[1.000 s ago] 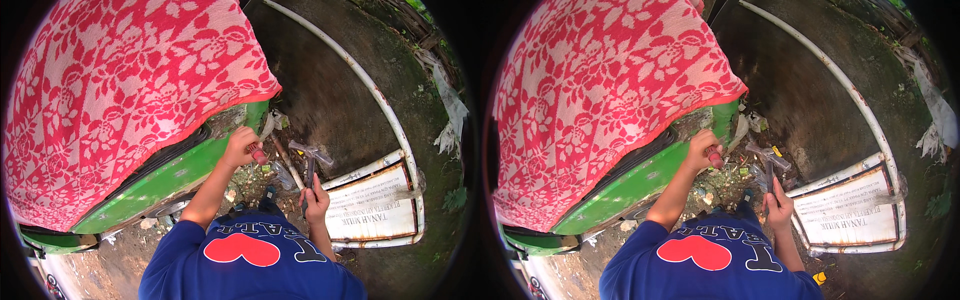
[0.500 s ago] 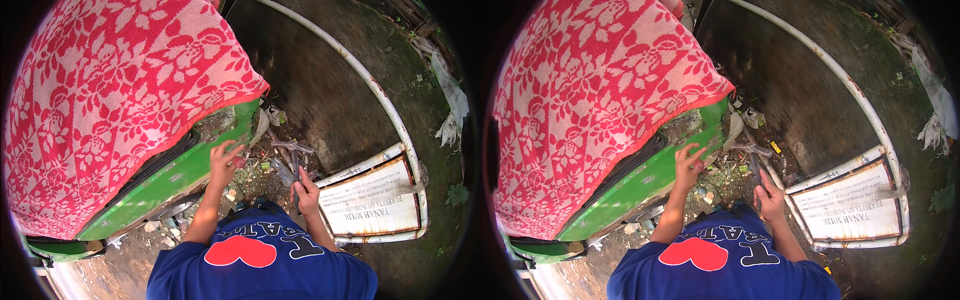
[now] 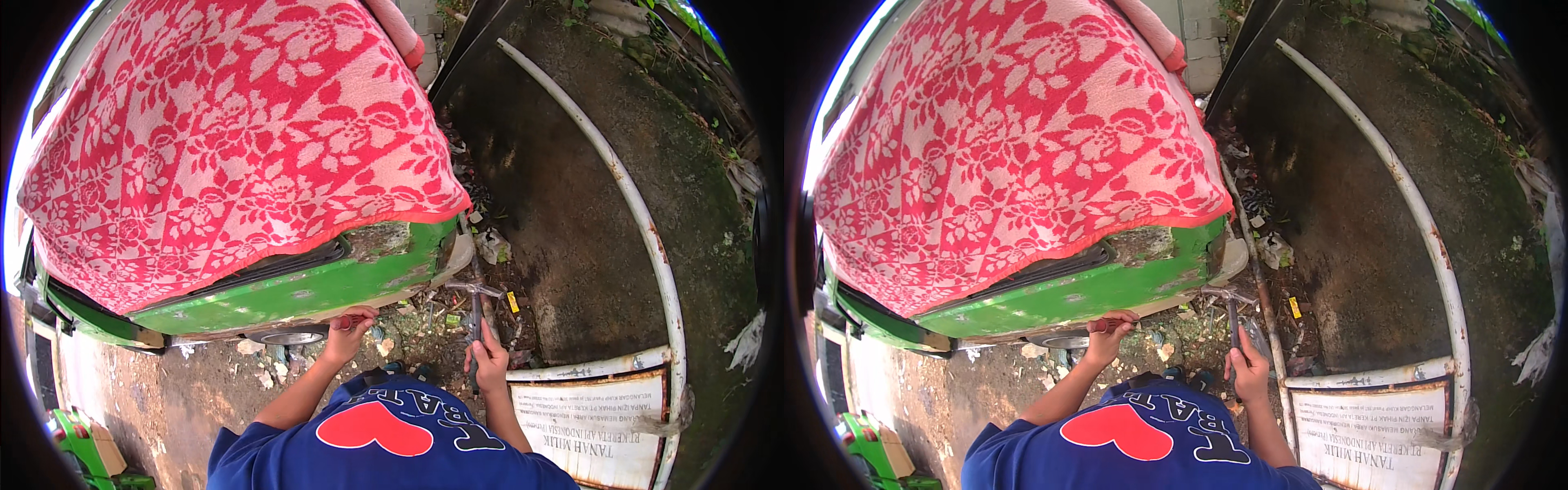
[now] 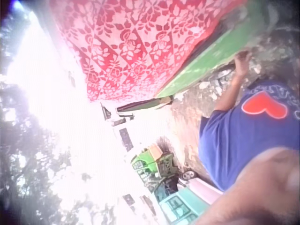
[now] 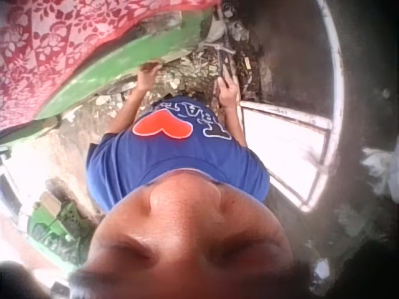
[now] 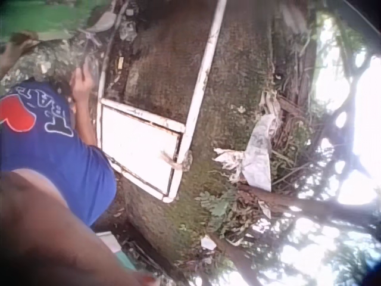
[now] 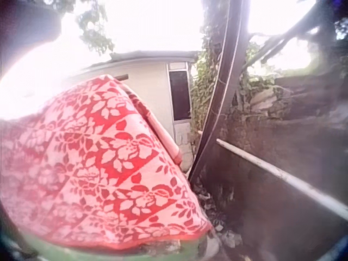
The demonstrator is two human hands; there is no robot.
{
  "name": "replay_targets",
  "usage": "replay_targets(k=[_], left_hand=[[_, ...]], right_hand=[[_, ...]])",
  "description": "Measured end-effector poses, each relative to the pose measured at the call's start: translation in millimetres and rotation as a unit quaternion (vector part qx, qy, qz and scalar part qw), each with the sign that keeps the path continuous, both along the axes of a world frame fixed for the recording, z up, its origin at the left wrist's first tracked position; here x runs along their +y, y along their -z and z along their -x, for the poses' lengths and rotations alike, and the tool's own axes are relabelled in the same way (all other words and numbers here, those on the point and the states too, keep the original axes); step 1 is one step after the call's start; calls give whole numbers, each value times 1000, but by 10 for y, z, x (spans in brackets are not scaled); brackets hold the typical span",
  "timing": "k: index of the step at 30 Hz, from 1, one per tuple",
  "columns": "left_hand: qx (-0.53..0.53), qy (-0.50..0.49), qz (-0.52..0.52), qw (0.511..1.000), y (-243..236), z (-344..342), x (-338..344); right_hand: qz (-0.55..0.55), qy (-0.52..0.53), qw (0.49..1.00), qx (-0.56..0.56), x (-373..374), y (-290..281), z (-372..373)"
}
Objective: The person uses a hammer and a chisel to repeatedly strike a metal edge on a green object covered by a red patterned cloth. The person holds the chisel in place with one hand and strikes it with the hammer in the other hand throughout the clip.
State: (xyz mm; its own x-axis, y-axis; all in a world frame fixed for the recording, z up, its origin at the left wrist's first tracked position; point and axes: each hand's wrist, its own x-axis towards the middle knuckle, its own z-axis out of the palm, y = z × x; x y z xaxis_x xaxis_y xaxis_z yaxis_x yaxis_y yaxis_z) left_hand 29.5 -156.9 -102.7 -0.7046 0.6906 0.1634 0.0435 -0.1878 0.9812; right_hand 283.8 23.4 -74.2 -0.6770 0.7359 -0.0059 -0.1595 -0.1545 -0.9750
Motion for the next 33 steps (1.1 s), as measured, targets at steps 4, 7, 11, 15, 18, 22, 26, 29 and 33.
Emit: replay_targets(k=[4,7,11,15,18,22,26,29,33], left_hand=[[-20,-77,35,996,-55,-105,-18],[-75,-98,57,991,-68,-80,-1],[110,-21,66,992,-301,103,102],[50,43,-3,998,-208,294,326],[10,82,-39,996,-192,432,520],[122,188,-41,974,-162,683,565],[297,225,-53,926,-340,910,606],[390,216,-15,895,-517,1030,580],[449,202,-70,867,-572,1107,659]], right_hand=[[48,-26,999,2,78,3,30],[34,-42,998,-27,117,53,12],[-3,-46,995,-85,267,154,-27],[2,10,997,-74,242,181,132],[20,59,997,-51,148,145,352],[14,89,994,-54,-39,-44,654],[1,108,991,-77,-229,-124,883],[10,138,988,-68,-417,-154,1016],[22,177,981,-72,-646,-226,1029]])
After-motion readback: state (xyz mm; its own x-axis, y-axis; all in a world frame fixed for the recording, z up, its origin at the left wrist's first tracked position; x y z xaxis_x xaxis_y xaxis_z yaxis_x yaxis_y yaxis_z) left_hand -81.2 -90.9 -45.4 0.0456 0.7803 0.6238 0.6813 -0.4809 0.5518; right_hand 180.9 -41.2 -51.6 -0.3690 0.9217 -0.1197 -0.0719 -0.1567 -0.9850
